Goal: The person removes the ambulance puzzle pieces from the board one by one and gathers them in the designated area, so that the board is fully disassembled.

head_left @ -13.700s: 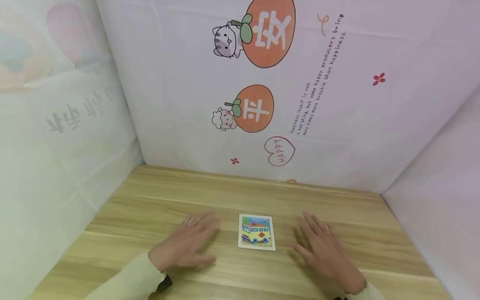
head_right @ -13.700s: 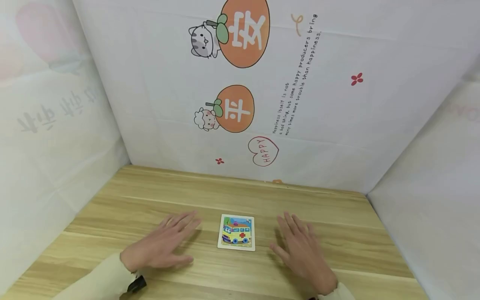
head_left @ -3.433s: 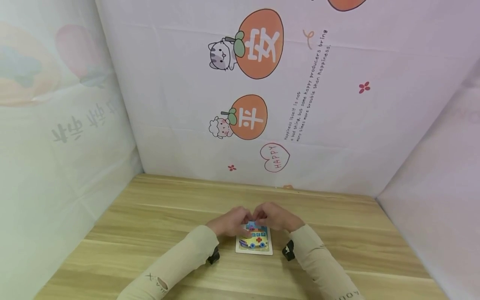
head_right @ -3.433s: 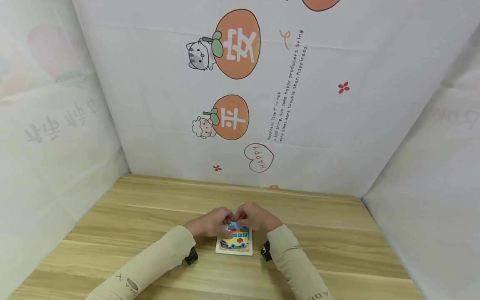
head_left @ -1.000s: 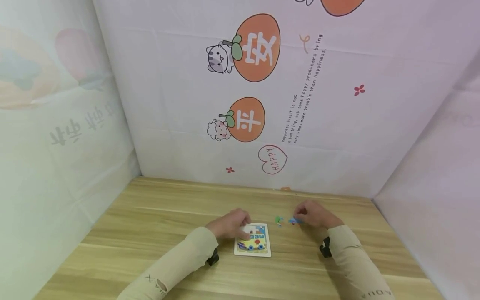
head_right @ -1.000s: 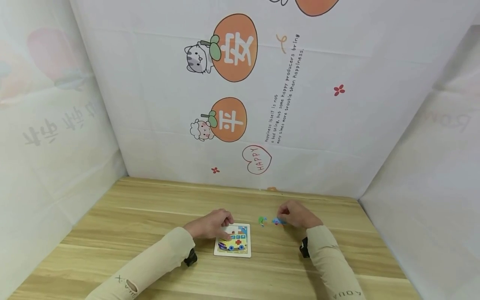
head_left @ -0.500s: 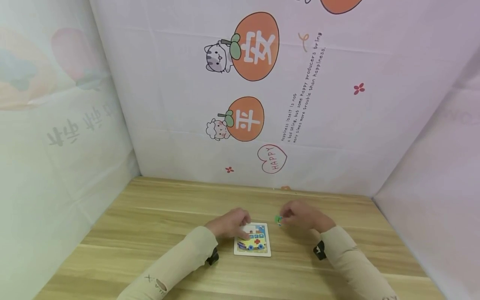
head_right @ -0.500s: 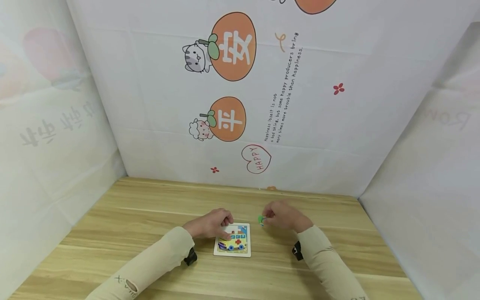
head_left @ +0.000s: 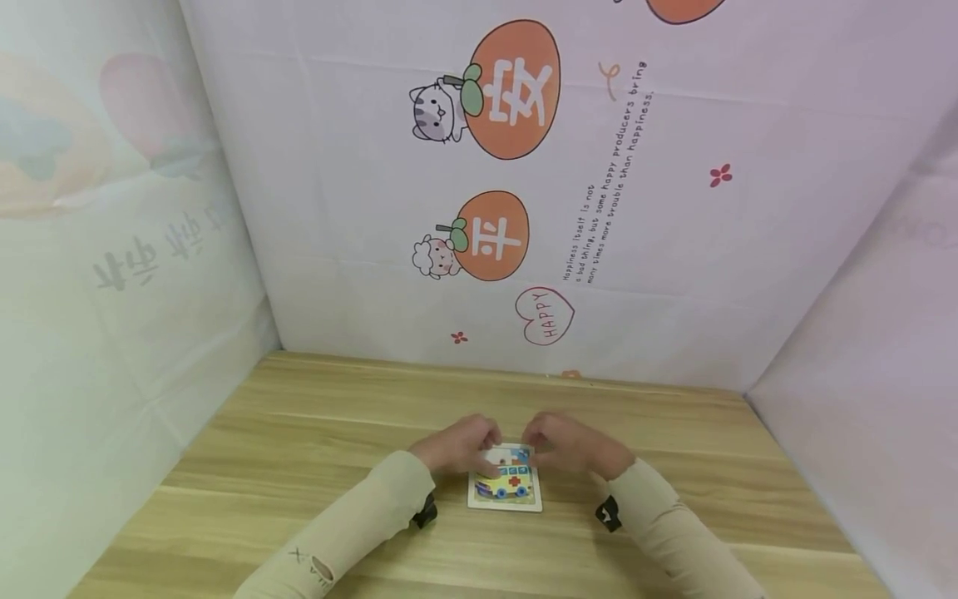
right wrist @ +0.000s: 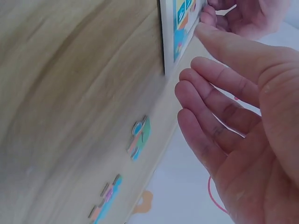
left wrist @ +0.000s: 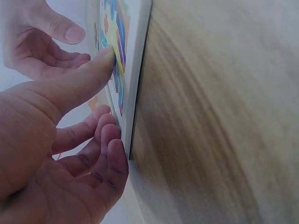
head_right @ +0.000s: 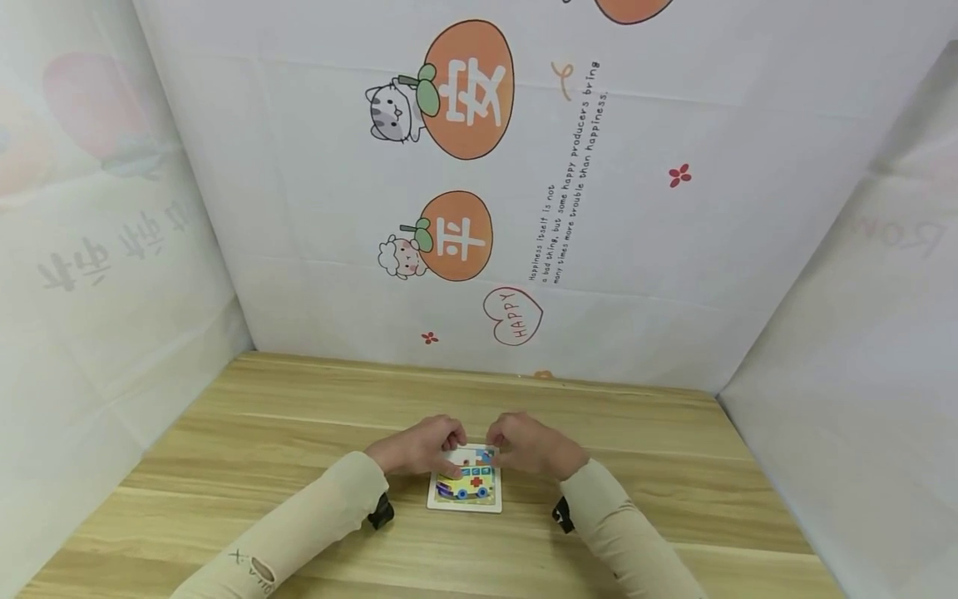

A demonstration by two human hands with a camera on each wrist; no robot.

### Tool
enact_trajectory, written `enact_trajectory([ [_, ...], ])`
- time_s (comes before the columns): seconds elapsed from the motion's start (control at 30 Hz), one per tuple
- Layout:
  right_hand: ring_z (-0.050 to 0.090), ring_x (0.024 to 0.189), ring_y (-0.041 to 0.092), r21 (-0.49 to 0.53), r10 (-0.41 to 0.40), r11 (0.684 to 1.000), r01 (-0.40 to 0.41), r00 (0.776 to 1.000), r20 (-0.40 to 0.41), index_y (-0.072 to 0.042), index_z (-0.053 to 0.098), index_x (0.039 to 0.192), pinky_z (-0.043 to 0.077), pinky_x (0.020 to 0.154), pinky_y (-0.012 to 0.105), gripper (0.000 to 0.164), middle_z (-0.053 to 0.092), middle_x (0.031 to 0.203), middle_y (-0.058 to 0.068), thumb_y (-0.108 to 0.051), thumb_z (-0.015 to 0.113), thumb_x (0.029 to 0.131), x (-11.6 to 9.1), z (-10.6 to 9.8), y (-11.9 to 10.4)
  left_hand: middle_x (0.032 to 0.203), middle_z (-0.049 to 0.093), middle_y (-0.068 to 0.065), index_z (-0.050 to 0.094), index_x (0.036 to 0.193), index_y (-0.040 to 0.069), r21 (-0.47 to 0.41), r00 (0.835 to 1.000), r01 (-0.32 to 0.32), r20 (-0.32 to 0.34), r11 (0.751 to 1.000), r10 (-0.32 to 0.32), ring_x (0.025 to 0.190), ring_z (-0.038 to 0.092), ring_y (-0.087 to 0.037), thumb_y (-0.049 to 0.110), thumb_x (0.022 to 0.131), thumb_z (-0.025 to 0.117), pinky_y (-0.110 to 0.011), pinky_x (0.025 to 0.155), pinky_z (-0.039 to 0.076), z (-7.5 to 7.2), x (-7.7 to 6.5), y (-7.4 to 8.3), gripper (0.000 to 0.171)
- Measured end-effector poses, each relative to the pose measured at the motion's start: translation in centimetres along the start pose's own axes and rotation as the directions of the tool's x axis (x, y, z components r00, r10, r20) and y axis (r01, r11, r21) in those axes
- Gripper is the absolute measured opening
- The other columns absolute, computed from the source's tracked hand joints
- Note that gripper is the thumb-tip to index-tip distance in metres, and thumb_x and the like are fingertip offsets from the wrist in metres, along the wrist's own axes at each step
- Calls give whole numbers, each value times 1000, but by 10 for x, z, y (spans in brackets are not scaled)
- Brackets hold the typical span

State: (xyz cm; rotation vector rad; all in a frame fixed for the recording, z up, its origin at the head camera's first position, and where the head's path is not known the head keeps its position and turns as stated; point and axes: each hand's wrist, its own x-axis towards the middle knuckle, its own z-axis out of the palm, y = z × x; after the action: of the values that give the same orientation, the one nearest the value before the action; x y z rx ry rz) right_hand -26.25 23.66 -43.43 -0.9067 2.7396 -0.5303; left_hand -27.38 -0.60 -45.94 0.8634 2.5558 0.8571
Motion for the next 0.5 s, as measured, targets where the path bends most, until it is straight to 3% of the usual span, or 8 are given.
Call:
enact_trajectory([
  [0.5, 61, 94, 9, -30, -36, 999, 35, 999, -25, -11, 78, 105, 58, 84, 29, 15, 71, 104, -1, -15, 83, 91, 5, 12, 7, 114, 66, -2, 66, 125, 6, 6, 1000, 6, 6, 1000, -6, 104, 61, -14, 22, 88, 88, -31, 96, 56, 0, -1, 2, 46],
])
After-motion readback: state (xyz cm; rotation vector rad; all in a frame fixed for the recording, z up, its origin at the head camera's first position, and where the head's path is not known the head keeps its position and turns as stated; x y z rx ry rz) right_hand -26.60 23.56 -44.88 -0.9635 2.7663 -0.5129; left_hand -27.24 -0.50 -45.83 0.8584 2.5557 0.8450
